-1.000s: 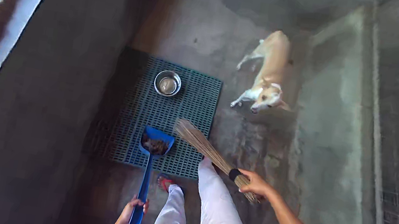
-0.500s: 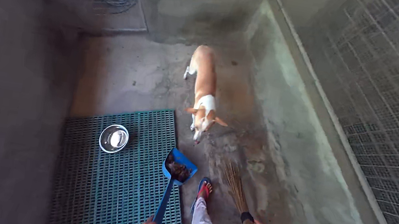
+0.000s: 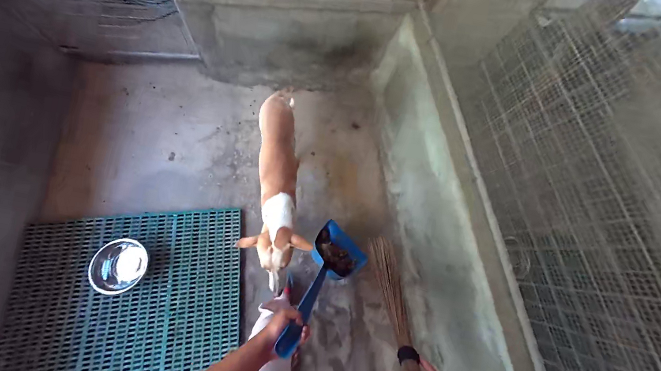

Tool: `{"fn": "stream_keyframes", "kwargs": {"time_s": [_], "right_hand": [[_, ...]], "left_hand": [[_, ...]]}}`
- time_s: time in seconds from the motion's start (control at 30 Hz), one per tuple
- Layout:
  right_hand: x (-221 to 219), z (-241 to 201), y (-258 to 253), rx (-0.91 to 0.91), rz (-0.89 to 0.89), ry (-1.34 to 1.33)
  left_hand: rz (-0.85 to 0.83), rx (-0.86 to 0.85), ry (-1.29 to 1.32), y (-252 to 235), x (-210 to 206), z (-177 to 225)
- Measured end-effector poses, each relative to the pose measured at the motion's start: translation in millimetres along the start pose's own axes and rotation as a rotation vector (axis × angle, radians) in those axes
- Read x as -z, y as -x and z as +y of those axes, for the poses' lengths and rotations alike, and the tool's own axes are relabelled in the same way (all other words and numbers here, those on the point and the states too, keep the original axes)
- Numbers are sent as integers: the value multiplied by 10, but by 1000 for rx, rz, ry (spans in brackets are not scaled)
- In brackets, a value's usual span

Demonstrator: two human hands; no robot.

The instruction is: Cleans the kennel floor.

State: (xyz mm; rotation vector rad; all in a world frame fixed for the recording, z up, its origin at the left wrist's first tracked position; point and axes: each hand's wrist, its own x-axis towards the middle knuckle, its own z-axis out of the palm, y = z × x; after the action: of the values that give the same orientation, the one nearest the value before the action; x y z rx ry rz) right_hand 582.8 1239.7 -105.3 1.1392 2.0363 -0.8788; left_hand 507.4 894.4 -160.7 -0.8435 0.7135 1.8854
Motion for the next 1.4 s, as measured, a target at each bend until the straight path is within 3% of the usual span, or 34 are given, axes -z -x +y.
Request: {"fn": "stream_keyframes", "kwargs": {"time_s": [0.13, 0.47, 0.63, 0.77, 0.9, 0.97, 1.07, 1.17, 1.27, 1.4], "right_hand": [[259, -1020, -565, 68, -9, 51], [1023, -3945, -2311, 200, -62, 341], [1329, -5323, -3537, 257, -51, 427], [1265, -6313, -4601, 200, -29, 393], [948, -6814, -4993, 124, -117, 530], [839, -6794, -4920, 141, -253, 686], [1040, -6706, -4748, 208, -416, 817], [1520, -6757, -4548, 217, -496, 794], [1804, -6825, -4448, 192, -447, 743], [1413, -6880, -4602, 163, -345, 663]], "left_hand": [[14, -33, -11, -318, -457, 700], [105, -34, -46, -1519, -1504, 3263], [222, -73, 6, -2252, -1980, 4310], [321, -95, 99, -2895, -2176, 4996], [387, -97, 223, -3308, -2349, 5636], [425, -108, 310, -3418, -2432, 5928], [457, -108, 371, -3584, -2546, 6231], [468, -85, 374, -3616, -2571, 6306], [444, -89, 367, -3583, -2519, 6229], [424, -88, 363, -3447, -2409, 6040]]}}
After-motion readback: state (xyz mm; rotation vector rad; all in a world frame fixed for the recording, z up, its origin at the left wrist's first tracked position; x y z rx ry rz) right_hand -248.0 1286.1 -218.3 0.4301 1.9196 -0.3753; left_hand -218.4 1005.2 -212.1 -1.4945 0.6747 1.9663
